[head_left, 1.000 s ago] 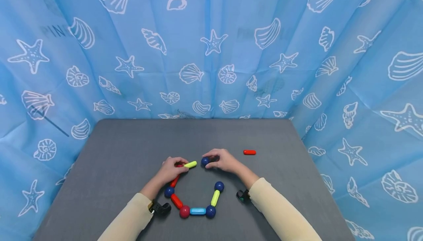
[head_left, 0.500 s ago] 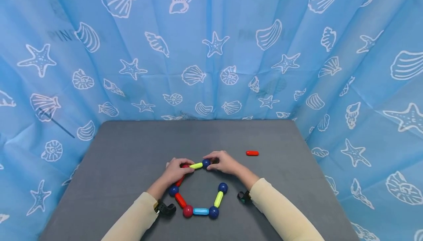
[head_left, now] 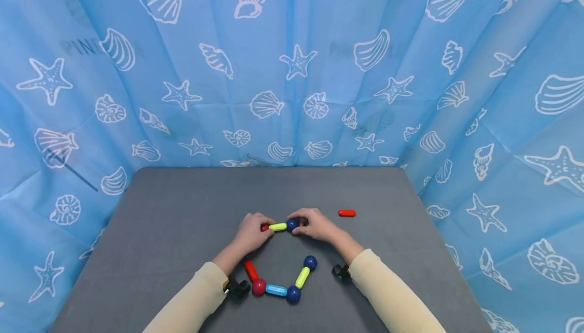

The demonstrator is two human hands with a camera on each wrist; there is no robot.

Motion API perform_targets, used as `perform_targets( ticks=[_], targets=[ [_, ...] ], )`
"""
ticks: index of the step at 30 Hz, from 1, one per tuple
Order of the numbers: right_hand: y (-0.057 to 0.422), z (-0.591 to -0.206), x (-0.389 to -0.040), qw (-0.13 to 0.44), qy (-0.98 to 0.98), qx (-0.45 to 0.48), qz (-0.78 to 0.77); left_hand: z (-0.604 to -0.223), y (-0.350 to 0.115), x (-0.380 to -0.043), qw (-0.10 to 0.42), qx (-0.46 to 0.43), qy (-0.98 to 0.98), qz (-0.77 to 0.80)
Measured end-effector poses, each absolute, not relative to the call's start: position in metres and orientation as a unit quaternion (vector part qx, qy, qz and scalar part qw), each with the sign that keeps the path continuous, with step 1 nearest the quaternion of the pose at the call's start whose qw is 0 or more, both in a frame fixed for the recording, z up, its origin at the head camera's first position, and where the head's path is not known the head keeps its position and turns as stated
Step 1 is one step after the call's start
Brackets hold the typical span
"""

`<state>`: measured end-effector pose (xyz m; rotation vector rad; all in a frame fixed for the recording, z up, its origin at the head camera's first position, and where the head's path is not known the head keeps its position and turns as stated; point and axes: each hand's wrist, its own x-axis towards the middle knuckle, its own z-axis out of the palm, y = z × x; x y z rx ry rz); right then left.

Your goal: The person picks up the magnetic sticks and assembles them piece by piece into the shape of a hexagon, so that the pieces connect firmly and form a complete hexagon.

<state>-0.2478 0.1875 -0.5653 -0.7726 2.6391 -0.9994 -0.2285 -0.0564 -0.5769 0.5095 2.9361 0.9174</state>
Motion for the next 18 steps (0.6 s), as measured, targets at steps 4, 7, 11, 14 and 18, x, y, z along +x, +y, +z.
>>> perform_targets(
  ticks=[4,7,11,14,18],
  targets=[
    [0.192,-0.565,-0.247,0.109,0.897,-0.258,-0.343,-0.568,-0.042,-0.212,-0.061,0.195,0.951,0.233],
    [0.194,-0.565,-0.247,0.113,0.892,-0.258,-0.354,-0.56,-0.032,-0.191,-0.05,0.238,0.943,0.226],
    [0.202,-0.564,-0.248,0.12,0.885,-0.253,-0.373,-0.554,-0.02,-0.162,0.085,0.275,0.918,0.272],
    [0.214,-0.56,-0.248,0.101,0.889,-0.233,-0.38,-0.555,-0.012,-0.148,0.155,0.273,0.907,0.281],
    [0.235,-0.552,-0.247,0.031,0.926,-0.192,-0.325,-0.56,-0.003,-0.137,0.157,0.271,0.92,0.236]
  ],
)
